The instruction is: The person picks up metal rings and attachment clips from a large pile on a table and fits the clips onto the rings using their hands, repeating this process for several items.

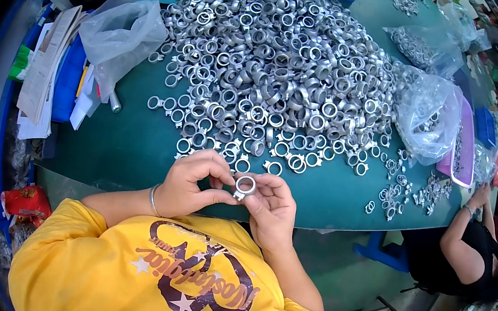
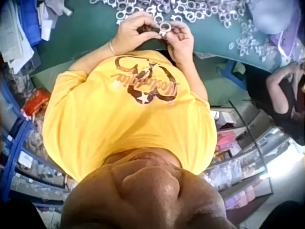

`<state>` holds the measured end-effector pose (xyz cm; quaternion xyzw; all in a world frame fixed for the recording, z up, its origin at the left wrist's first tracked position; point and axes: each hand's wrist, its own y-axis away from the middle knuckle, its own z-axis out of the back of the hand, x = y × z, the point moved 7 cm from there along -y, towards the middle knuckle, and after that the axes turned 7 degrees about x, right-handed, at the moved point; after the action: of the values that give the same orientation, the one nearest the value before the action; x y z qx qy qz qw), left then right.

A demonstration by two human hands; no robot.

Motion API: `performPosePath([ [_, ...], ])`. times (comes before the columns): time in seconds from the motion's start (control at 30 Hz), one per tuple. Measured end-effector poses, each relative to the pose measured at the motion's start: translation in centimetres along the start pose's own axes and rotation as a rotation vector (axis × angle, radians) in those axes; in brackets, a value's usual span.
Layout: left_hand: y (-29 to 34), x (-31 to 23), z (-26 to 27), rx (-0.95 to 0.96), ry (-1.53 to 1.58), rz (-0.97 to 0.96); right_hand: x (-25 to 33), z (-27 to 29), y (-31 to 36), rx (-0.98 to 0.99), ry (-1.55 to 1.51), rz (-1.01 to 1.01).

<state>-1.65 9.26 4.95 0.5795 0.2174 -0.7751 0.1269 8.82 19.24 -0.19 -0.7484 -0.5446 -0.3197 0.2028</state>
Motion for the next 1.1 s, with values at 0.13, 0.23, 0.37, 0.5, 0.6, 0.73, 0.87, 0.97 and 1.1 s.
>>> performPosePath([
  [0.13,-0.2,0.2,0.0,0.027,0.079,-0.045,-0.2,-0.2,0.4,-0.060,-0.018,0.036],
  [0.23,-0.2,0.9,-0.2,0.051,0.108,-0.041,-0.1,-0.2,0.9,-0.118,0.003,0.072],
  [0.37,0.0,2.1,-0.5,0.059,0.183,0.030,0.4,-0.4,1.3,-0.139,0.137,0.144],
  [0.5,0.5,2.9,-0.5,0.049,0.266,0.069,0.4,-0.4,1.2,-0.134,0.210,0.140],
  [0.6,0.6,3.1,0.1,0.029,0.257,0.053,0.1,-0.3,0.6,-0.102,0.203,0.129],
  [0.73,0.6,3.0,0.6,-0.028,0.265,0.014,-0.1,-0.6,-0.3,-0.069,0.167,0.125],
  [0.87,0.4,2.2,1.1,-0.035,0.200,-0.064,-0.3,-0.9,-0.6,-0.064,0.241,0.066],
  [0.97,0.5,2.9,0.6,-0.057,0.218,-0.045,-0.9,-0.6,-0.2,-0.043,0.253,0.008],
  [1.1,0.6,3.1,0.5,-0.051,0.237,0.000,-1.0,-0.5,0.0,-0.051,0.269,-0.038],
])
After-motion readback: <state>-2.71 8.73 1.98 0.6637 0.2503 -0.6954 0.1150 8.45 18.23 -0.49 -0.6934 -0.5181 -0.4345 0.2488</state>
